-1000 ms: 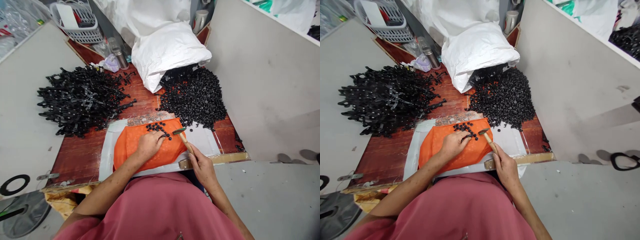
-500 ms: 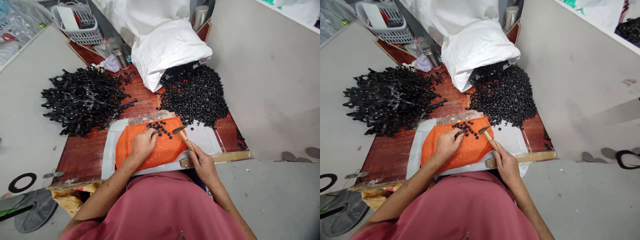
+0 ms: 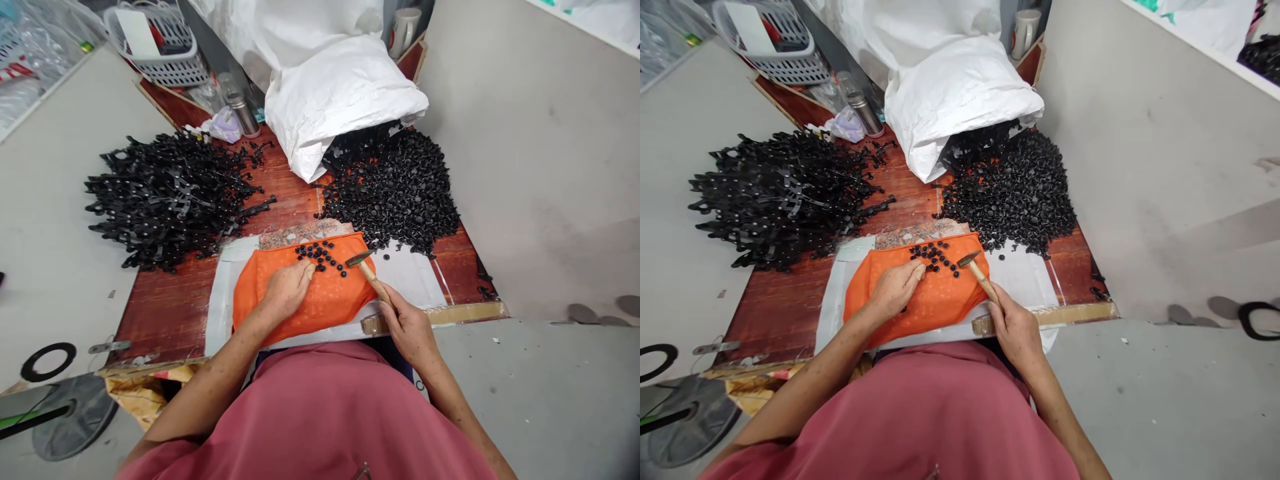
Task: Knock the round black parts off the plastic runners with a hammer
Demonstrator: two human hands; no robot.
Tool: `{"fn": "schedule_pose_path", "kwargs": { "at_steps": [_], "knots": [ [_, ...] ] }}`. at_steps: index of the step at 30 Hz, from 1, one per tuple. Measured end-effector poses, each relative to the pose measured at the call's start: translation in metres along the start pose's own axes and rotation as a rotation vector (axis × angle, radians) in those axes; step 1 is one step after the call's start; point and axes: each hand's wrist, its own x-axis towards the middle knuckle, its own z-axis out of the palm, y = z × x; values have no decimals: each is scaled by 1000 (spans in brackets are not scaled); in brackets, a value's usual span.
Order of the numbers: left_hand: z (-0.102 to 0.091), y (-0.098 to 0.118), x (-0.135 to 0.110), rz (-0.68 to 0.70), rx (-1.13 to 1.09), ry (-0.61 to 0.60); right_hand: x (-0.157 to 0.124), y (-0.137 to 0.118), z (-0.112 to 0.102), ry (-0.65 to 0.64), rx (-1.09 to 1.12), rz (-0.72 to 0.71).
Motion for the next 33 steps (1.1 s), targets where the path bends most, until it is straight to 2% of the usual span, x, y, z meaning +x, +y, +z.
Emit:
{"fn": "schedule_pose_path", "kwargs": {
  "at_steps": [7,14,22,25,30,33],
  "knots": [
    [4,3,4,-49,123,-39,0,-1,0,19,-1,-19],
    [10,7,3,-74,200,-16,1,1,-1,5,-21,-44],
    [3,8,8,-98,143,-67,5,-30,-13,35,-148,-255],
    [3,9,8,-103,145,-65,9,-39,-11,63,-197,-319],
    [6,11,8,-128,178,-91,14,-36,0,-27,-385,-293],
    [6,11,9,-129,179,-105,14,-35,1,21,-360,-287]
  ]
}}
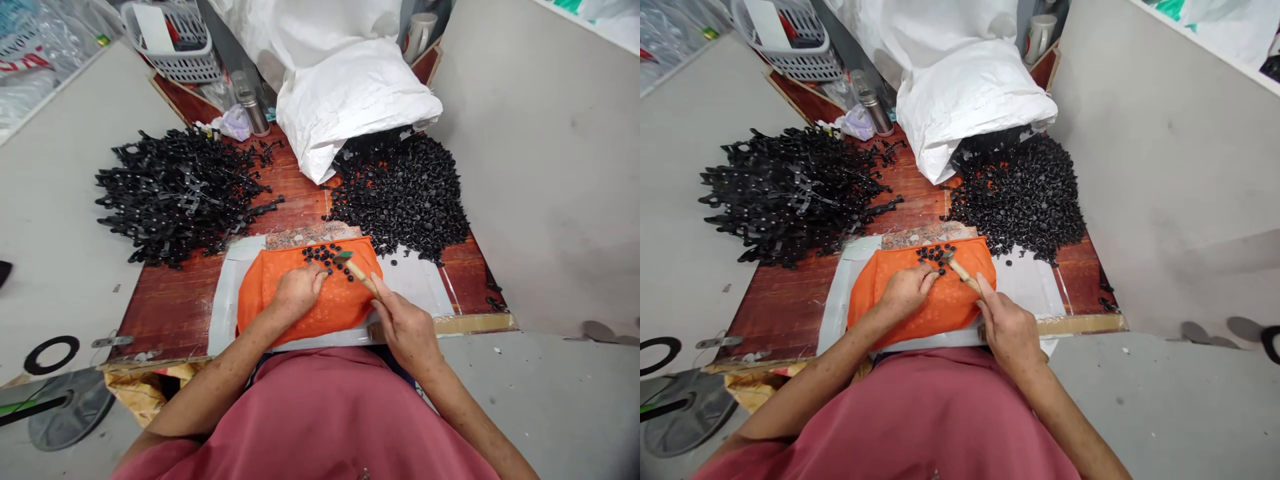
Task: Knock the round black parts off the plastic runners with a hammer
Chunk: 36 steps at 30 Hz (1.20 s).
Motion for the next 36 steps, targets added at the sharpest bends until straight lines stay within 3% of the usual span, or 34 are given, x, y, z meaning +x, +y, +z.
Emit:
{"fn": "schedule_pose_path", "kwargs": {
  "at_steps": [5,9,13,17,20,27,31,36],
  "knots": [
    [-2,-3,-5,20,-76,6,-1,-5,4,-88,-86,-12],
    [0,-8,-20,2,-304,113,-4,-2,12,-94,-85,-18],
    [10,-12,-28,-119,-638,237,-10,4,17,-60,21,-46],
    [12,-18,-26,-74,-873,262,-15,7,14,-37,209,-56],
    [4,-27,-25,-55,-830,235,-20,10,8,18,324,-49],
    [-14,-62,-33,44,-751,-28,-35,19,4,79,353,48],
    [-15,-72,-29,46,-644,-3,-39,21,10,66,373,100],
    [-18,-69,-23,-62,-280,75,-41,26,18,75,423,162]
  ]
}}
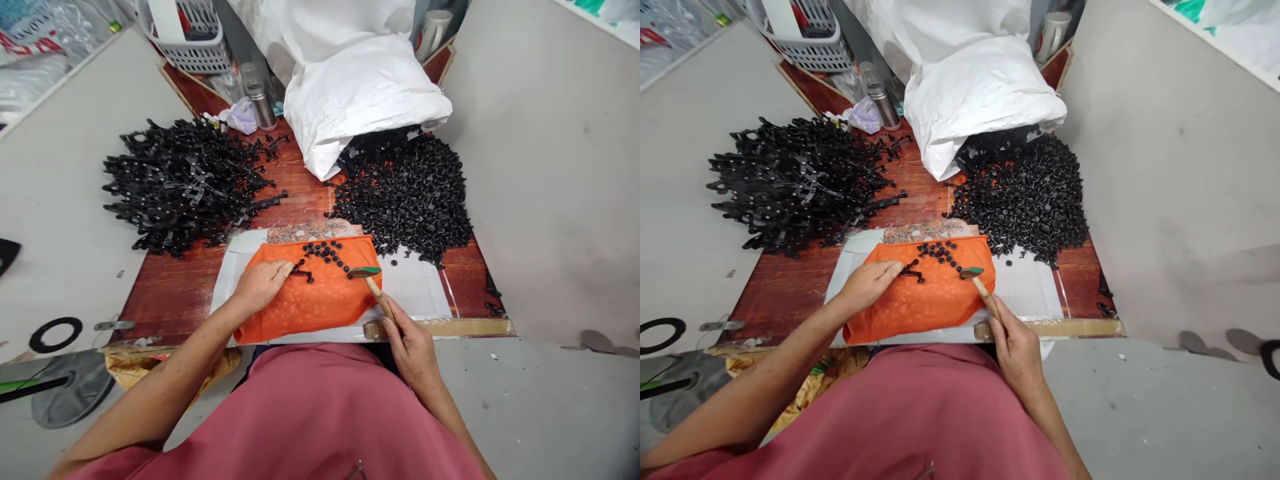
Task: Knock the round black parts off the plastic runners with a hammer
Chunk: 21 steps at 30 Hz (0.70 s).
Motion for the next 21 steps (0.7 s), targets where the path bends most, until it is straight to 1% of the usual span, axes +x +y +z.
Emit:
{"fn": "schedule_pose_path", "kwargs": {
  "at_steps": [2,4,7,10,13,16,18,21],
  "knots": [
    [-2,3,-1,-18,135,-17,-1,3,1,13,29,19],
    [-5,6,-3,6,213,-49,-1,5,2,14,48,29],
    [-7,9,-6,95,250,-58,0,6,2,3,36,37],
    [-4,12,-7,81,254,-7,2,5,3,-7,7,39],
    [2,15,-7,53,183,58,2,5,3,-2,-4,37],
    [7,17,-2,106,3,100,2,6,3,4,6,35],
    [9,21,5,149,-100,90,2,6,3,5,13,40],
    [12,30,16,176,-159,50,3,5,2,-4,5,53]
  ]
}}
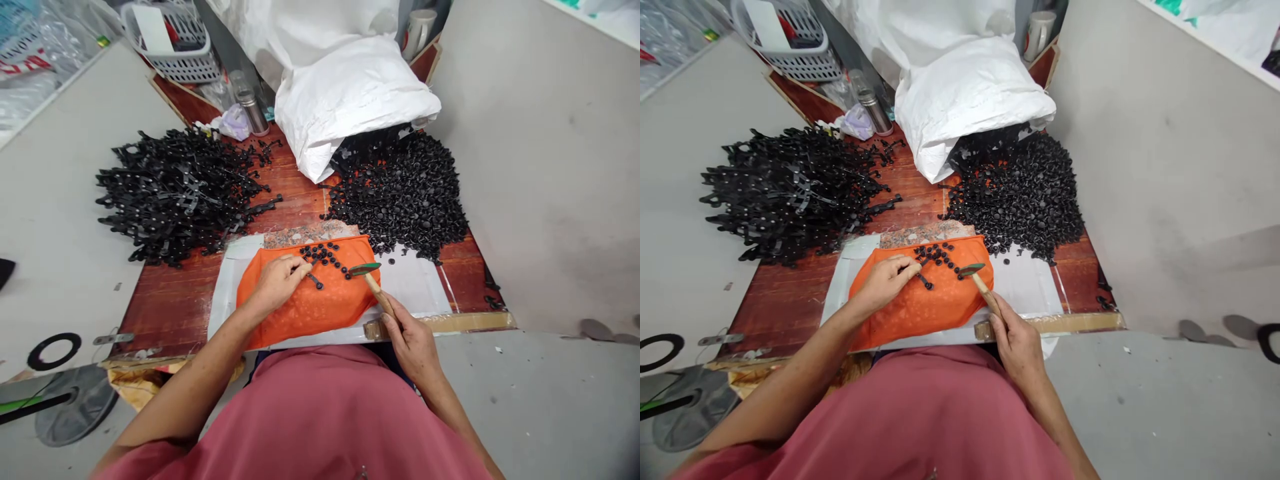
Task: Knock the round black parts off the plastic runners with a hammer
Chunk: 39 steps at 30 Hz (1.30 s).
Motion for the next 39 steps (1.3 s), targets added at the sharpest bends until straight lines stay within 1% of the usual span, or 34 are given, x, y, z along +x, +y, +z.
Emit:
{"fn": "schedule_pose_path", "kwargs": {
  "at_steps": [5,12,22,25,29,31,32,36,37,39],
  "knots": [
    [6,6,12,-9,23,-40,0,-3,0,-9,-17,-1],
    [8,0,13,-27,8,-40,2,-5,-2,-3,-21,-9],
    [10,-2,14,5,61,-47,4,-4,-3,-21,-45,-14],
    [10,-3,14,21,61,-52,10,-14,-11,-30,-80,-70],
    [12,-3,14,35,71,-43,26,-38,-21,7,-158,-193],
    [12,-3,13,43,84,-38,35,-49,-19,23,-192,-236],
    [12,-3,13,46,92,-39,39,-53,-17,8,-227,-243],
    [12,-3,12,40,137,-42,50,-58,-5,-137,-461,-208],
    [13,-3,12,37,142,-43,51,-58,-4,-142,-482,-208],
    [14,-3,12,42,142,-43,52,-56,-3,-87,-459,-218]
  ]
}}
